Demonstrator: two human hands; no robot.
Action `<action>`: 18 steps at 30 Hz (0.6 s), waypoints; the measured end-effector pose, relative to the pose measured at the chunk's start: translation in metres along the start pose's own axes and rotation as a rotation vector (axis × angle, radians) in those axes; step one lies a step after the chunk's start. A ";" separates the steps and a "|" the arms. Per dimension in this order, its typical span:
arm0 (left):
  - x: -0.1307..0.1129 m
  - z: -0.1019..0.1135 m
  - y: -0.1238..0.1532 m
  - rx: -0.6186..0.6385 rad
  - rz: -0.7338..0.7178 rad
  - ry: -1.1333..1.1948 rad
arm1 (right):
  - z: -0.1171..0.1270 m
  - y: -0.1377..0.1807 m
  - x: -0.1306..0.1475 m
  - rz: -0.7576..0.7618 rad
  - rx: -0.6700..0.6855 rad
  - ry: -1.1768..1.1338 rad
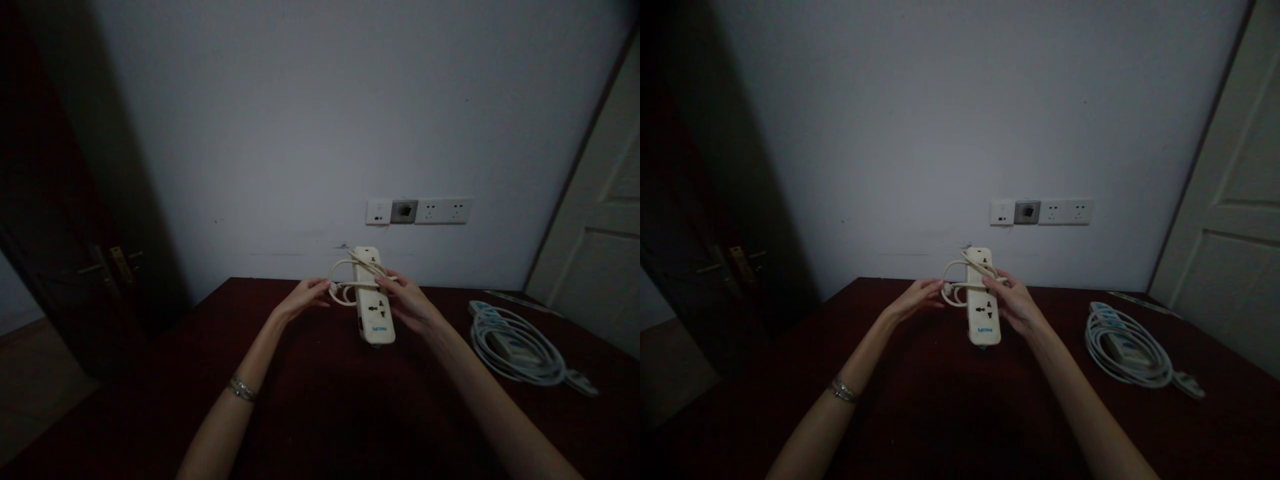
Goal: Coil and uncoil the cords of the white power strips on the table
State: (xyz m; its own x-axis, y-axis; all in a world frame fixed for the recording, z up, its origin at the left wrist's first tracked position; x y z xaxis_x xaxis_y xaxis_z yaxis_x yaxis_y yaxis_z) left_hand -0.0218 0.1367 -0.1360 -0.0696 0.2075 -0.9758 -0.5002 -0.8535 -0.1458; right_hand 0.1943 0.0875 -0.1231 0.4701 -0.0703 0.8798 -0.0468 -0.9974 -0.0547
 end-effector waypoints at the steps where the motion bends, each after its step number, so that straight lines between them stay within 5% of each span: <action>1: 0.001 0.000 0.000 -0.009 -0.008 -0.015 | 0.001 -0.001 -0.001 0.003 0.005 0.012; 10: 0.017 -0.001 -0.014 -0.179 -0.022 -0.157 | 0.003 -0.006 -0.009 0.017 -0.004 0.124; 18: 0.002 -0.010 -0.009 -0.354 -0.234 -0.630 | -0.002 -0.001 -0.006 0.018 -0.033 0.144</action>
State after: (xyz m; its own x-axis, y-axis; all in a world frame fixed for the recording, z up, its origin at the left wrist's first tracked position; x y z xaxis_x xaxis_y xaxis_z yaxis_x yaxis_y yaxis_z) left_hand -0.0087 0.1402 -0.1384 -0.5288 0.5449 -0.6507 -0.2633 -0.8342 -0.4846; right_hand 0.1893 0.0886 -0.1273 0.3374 -0.0827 0.9377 -0.0838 -0.9948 -0.0576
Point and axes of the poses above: each hand's wrist, its own y-axis away from the middle knuckle, its own z-axis out of the back of the hand, x = y × z, the point moved 3 cm from there along -y, towards the middle knuckle, and after that the axes turned 5 degrees about -y, right-handed, at the moved point
